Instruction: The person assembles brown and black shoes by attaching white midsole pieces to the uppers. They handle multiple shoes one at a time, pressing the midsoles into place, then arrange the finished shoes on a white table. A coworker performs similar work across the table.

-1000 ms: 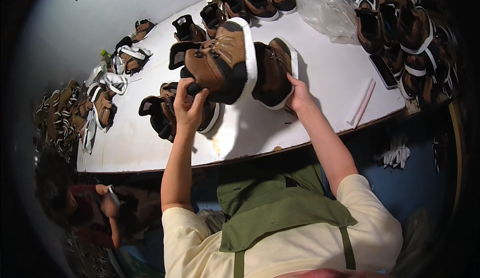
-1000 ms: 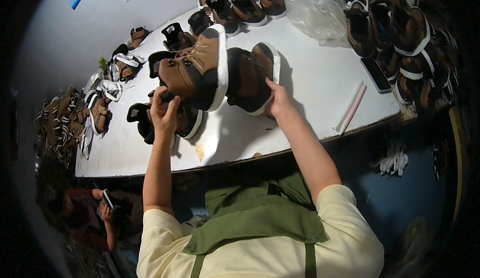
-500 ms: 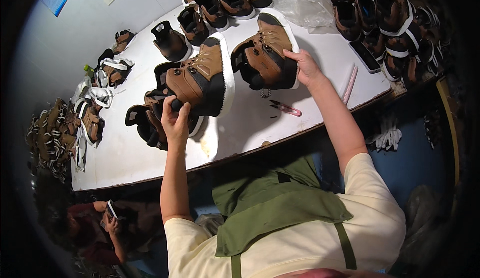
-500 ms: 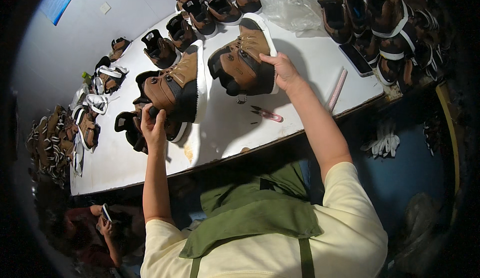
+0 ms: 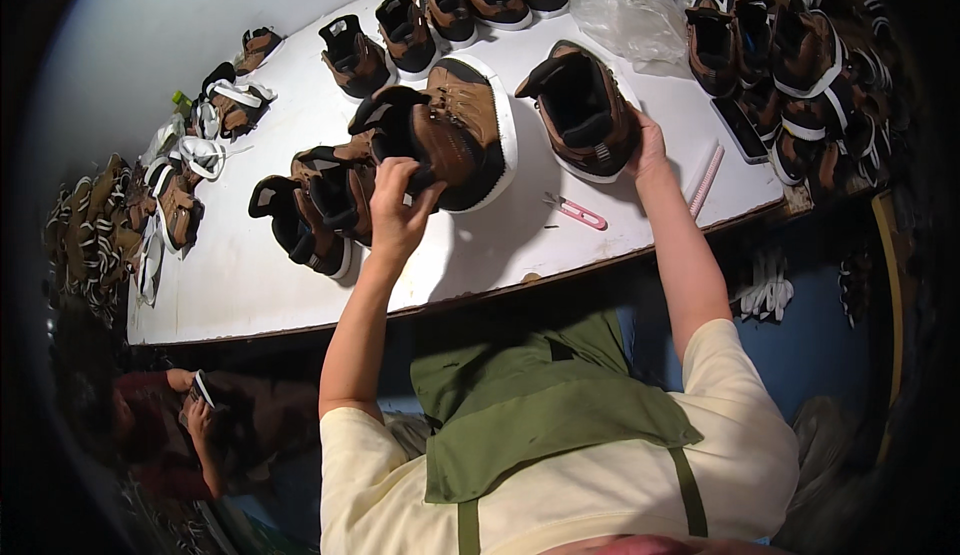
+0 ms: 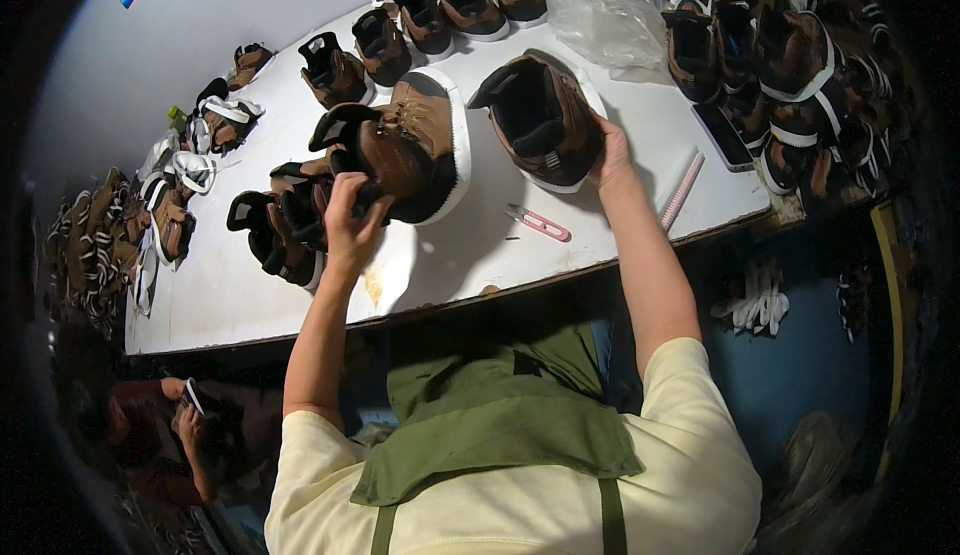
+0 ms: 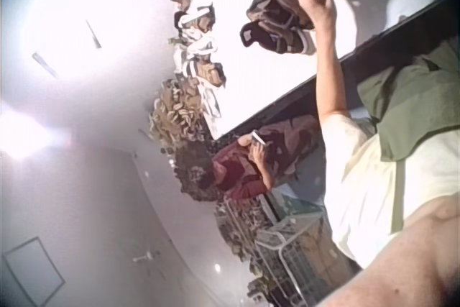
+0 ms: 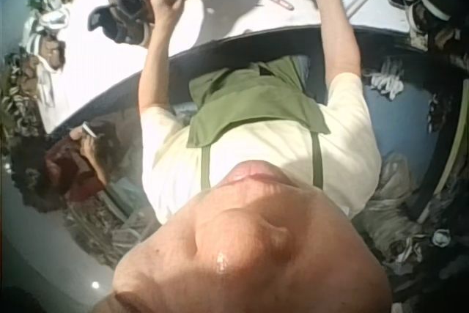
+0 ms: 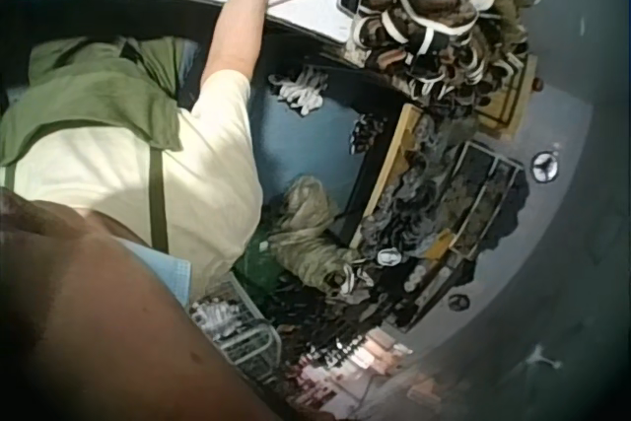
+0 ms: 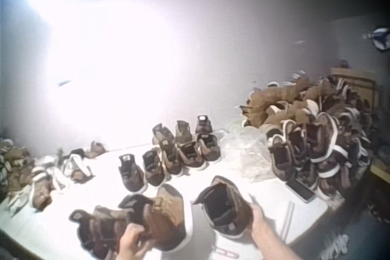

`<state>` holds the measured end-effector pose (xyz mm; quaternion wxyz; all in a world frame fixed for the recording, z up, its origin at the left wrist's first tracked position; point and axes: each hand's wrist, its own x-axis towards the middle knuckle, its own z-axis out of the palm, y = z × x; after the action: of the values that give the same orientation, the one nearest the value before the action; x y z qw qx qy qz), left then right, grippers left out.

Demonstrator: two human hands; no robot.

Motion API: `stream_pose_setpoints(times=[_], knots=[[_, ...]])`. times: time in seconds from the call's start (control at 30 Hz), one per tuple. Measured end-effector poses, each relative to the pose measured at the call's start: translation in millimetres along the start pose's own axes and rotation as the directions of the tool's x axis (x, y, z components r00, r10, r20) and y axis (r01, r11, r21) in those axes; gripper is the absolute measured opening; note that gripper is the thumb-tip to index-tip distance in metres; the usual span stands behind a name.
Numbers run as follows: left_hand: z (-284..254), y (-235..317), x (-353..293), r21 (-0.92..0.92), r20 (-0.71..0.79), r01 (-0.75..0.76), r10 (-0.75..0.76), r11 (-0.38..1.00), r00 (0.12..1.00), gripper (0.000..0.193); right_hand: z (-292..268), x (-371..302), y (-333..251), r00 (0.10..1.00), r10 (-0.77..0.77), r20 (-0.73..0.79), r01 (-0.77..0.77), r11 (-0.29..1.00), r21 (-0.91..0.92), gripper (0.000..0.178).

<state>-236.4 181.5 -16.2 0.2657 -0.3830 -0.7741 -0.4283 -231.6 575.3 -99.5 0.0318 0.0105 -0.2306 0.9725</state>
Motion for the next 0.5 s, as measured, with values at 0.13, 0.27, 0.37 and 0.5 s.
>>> stream_pose_setpoints(times=[0.13, 0.27, 0.37, 0.5], knots=[[20, -1, -4, 0.171, 0.032, -0.074, 0.069, 0.983, 0.997, 0.035, -16, 11, 19, 0.997, 0.058, -0.057, -0.057, 0.998, 0.027, 0.032], [31, -3, -4, 0.228, 0.109, -0.133, 0.111, 0.965, 0.988, 0.037, -6, 20, 24, 0.89, 0.046, -0.453, -0.111, 0.987, -0.118, 0.031], [46, -2, 4, 0.224, 0.133, -0.165, 0.138, 0.96, 0.981, 0.039, -32, 36, 24, 0.883, -0.178, -0.433, -0.077, 0.857, -0.509, 0.031], [53, 0, 7, 0.281, 0.146, -0.166, 0.128, 0.945, 0.981, 0.047, -16, 12, 39, 0.674, -0.72, -0.167, -0.227, 0.013, -0.974, 0.03]])
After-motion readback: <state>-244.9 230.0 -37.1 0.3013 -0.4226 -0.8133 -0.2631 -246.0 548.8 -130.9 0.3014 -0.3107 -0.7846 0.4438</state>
